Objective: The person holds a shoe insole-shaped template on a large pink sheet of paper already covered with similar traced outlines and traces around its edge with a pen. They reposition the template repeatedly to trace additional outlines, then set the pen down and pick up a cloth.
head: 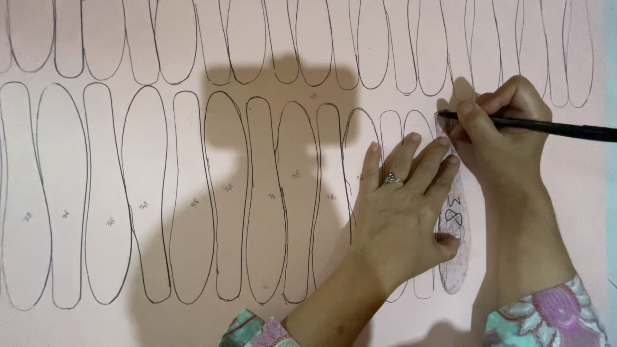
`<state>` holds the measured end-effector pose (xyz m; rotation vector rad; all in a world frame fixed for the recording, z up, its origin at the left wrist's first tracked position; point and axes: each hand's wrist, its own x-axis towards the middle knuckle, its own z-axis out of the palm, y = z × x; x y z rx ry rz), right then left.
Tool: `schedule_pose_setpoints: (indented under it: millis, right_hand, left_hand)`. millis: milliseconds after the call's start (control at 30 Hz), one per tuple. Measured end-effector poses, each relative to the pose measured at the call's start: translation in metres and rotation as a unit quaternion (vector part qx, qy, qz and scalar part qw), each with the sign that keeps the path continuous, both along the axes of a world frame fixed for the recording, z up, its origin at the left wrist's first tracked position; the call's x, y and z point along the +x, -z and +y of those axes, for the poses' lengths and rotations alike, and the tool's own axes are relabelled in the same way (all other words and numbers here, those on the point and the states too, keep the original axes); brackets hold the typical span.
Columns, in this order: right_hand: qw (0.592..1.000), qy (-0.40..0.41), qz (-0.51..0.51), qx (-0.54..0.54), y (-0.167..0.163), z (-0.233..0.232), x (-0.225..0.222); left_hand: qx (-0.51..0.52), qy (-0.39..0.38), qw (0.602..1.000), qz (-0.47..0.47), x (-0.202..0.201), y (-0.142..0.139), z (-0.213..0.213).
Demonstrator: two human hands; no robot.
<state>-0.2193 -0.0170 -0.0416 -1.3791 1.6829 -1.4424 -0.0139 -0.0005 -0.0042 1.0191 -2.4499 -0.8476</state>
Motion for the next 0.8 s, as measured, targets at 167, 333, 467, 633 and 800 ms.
schedule_pose_setpoints:
  millis: [167, 333, 467, 633, 800]
  right_hand:
    - [1.0, 0.001, -0.023, -0.007, -0.0003, 0.0011, 0.001]
    - [0.999, 0.028, 0.015, -0.001, 0.0011, 0.001, -0.0006]
    - [0.999, 0.034, 0.042, -0.005, 0.0022, 0.0002, -0.0034]
    - [0.999, 0.034, 0.002, -0.02, 0.0034, 0.0013, -0.0033]
    - [0.999, 0.049, -0.004, -0.02, 0.0034, 0.0009, -0.0019]
  left_hand:
    - [-0.002, -0.007, 1.0, 0.013, 0.0011, 0.0006, 0.0012]
    - [0.004, -0.001, 1.0, 0.006, 0.0009, 0.0001, 0.0011]
    - [0.003, -0.003, 1.0, 0.011, 0.0005, -0.0002, 0.0007]
    - [0.015, 0.006, 1.0, 0.0, 0.0005, 0.0001, 0.0005]
    - [0.01, 0.002, 1.0, 0.003, 0.0004, 0.0008, 0.0009]
